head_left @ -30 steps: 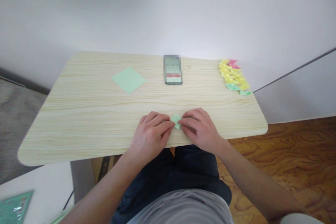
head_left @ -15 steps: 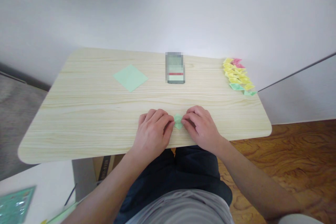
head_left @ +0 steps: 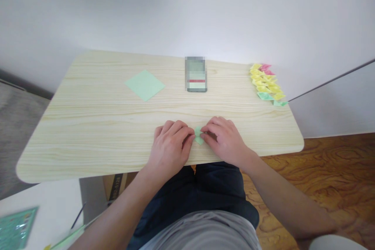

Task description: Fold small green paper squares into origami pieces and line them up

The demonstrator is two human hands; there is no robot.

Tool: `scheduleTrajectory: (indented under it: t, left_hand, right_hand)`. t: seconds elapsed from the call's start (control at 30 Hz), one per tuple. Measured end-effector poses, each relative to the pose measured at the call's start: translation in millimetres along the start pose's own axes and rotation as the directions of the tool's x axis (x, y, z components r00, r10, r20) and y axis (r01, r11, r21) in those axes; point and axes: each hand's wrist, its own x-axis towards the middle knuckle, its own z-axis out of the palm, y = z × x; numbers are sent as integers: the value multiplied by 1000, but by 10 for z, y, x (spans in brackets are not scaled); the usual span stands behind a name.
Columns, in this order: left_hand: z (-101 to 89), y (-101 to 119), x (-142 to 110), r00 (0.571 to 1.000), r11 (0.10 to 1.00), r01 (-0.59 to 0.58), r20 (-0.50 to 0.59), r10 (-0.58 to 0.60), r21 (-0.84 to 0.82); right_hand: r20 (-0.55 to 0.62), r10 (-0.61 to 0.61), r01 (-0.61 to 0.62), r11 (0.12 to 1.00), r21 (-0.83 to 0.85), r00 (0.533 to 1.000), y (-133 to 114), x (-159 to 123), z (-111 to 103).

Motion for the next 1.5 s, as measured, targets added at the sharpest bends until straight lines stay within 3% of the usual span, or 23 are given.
scheduleTrajectory:
  t: [0.17,0.7,1.5]
  left_hand:
    - [10,32,4,999,999,38,-5,-38,22]
    - [65,120,60,995,989,94,-34,-91,118]
    - [87,170,121,988,963,149,-7,-152,225]
  right_hand:
    - [0,34,-34,998,49,999,26,31,-11]
    - [-181,157,-151,987,46,971,-1,-87,105]
    - [-155,232,-237,971,-13,960,-106,-56,96]
